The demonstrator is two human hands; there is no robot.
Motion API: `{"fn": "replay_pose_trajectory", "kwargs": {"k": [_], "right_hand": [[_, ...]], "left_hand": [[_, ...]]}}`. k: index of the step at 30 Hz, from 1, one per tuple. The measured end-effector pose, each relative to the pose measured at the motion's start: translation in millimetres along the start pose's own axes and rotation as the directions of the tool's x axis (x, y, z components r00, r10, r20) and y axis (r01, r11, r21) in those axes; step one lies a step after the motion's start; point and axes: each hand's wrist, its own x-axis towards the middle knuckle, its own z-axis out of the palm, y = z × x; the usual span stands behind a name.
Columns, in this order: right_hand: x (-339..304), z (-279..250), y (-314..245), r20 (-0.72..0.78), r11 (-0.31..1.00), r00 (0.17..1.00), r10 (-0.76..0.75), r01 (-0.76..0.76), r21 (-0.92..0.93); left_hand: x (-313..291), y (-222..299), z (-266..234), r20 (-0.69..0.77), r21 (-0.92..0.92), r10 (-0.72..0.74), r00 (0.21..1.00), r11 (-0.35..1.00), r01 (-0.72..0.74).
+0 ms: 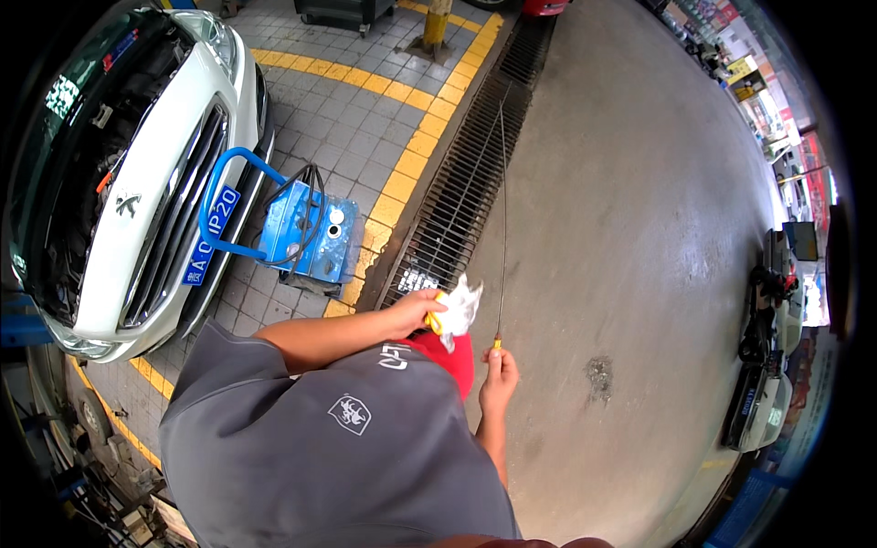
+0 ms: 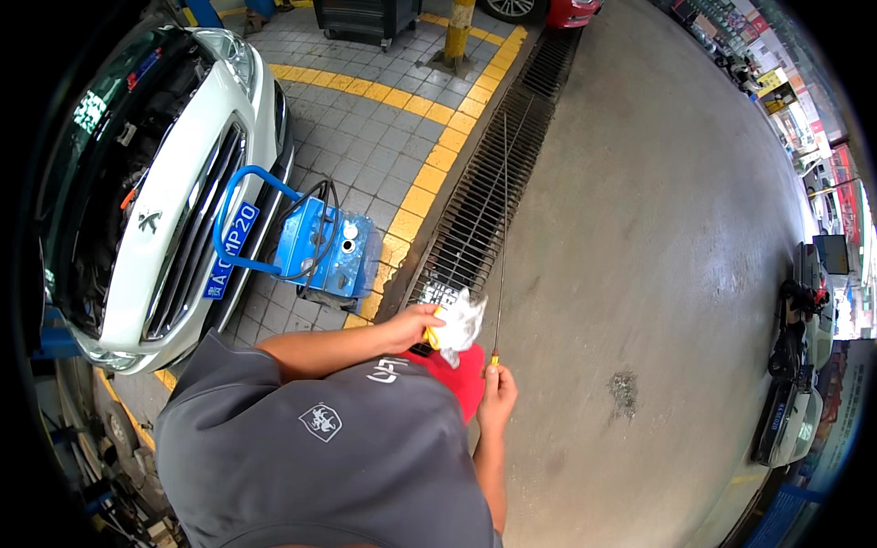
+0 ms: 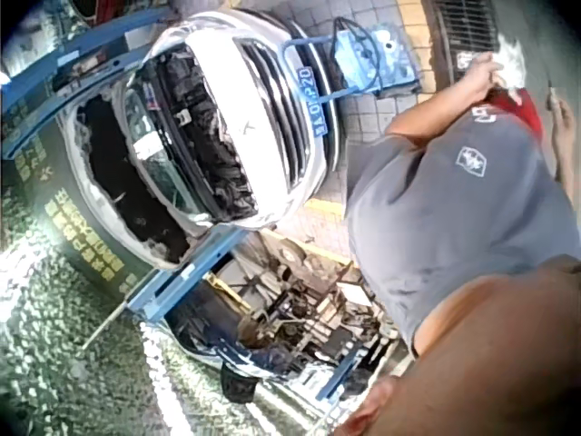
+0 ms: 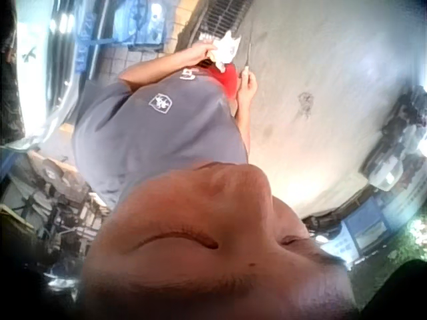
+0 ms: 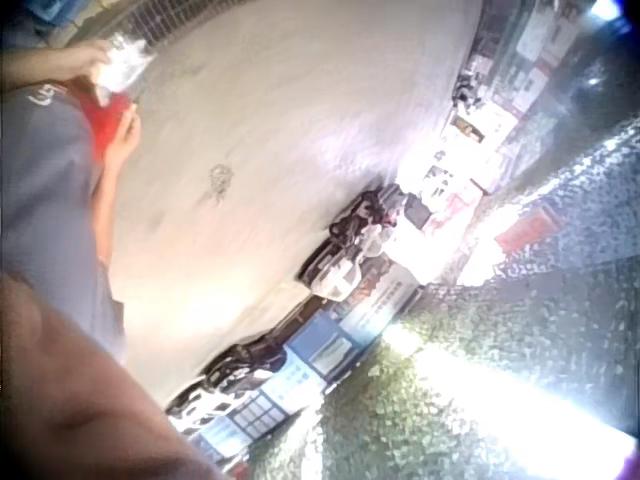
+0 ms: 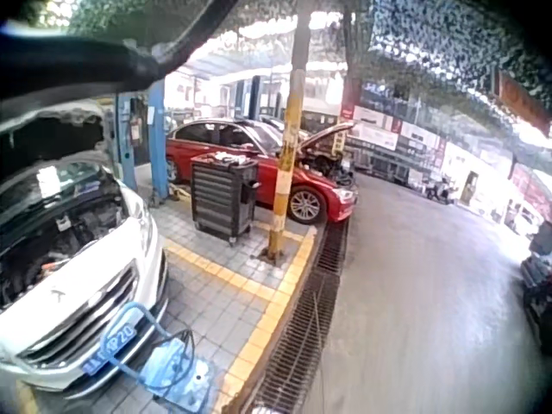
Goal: The person checks the oil level of a white car by pulling out the dipstick, wiping it with a cloth, reinserting it, and then inspecting the oil level. They repeat this process and show the dipstick to others in the garage.
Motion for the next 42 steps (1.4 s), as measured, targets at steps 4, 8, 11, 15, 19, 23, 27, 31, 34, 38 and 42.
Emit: {"fn": "replay_pose_trajectory", "kwargs": {"k": [4, 8, 11, 15, 19, 23, 27, 31, 34, 38, 42], "right_hand": [[103.9, -1.2, -10.3, 0.138, 1.0, 0.99, -0.019, 0.018, 0.015], [223.7, 10.2, -16.4, 0.364, 0.997, 0.931, -0.024, -0.006, 0.082], [292.1, 32.7, -31.6, 0.529, 0.99, 0.848, 0.005, -0.078, 0.116], [383.0, 57.2, -65.2, 0.703, 0.999, 0.711, 0.027, -0.039, 0.001], [444.1, 78.7, -87.1, 0.775, 0.993, 0.632, 0.018, 0.082, -0.09], [490.8, 116.0, -99.7, 0.794, 0.898, 0.595, -0.127, 0.409, -0.162], [543.5, 161.1, -133.7, 0.82, 0.722, 0.531, -0.215, 0.651, -0.232], [587.4, 199.6, -152.3, 0.836, 0.697, 0.531, -0.139, 0.653, -0.298], [616.9, 231.4, -170.3, 0.867, 0.735, 0.492, -0.079, 0.616, -0.282], [653.9, 277.9, -220.2, 0.871, 0.816, 0.491, 0.024, 0.493, -0.3], [703.9, 297.6, -254.2, 0.837, 0.896, 0.496, 0.232, 0.227, -0.383]], "left_hand": [[58.0, 71.4, 2.5, -0.068, -0.083, 0.171, 0.983, 0.981, -0.176], [126.4, 137.3, 13.8, -0.112, -0.259, 0.388, 0.915, 0.878, -0.403], [170.6, 175.8, 33.1, -0.138, -0.365, 0.454, 0.88, 0.803, -0.471], [195.2, 226.6, 77.0, -0.07, -0.547, 0.542, 0.837, 0.681, -0.487], [240.2, 250.0, 68.9, -0.262, -0.366, 0.523, 0.811, 0.724, -0.585], [288.1, 281.6, 44.6, -0.381, -0.361, 0.535, 0.754, 0.664, -0.655], [334.4, 336.0, 16.7, -0.488, -0.421, 0.569, 0.661, 0.51, -0.75], [356.0, 432.8, -30.2, -0.586, -0.457, 0.57, 0.576, 0.355, -0.816], [351.5, 515.3, -82.8, -0.659, -0.428, 0.554, 0.509, 0.281, -0.859], [341.8, 624.6, -157.3, -0.733, -0.339, 0.583, 0.35, 0.132, -0.931], [298.4, 731.9, -198.7, -0.694, -0.255, 0.701, 0.165, -0.025, -0.967]]}}
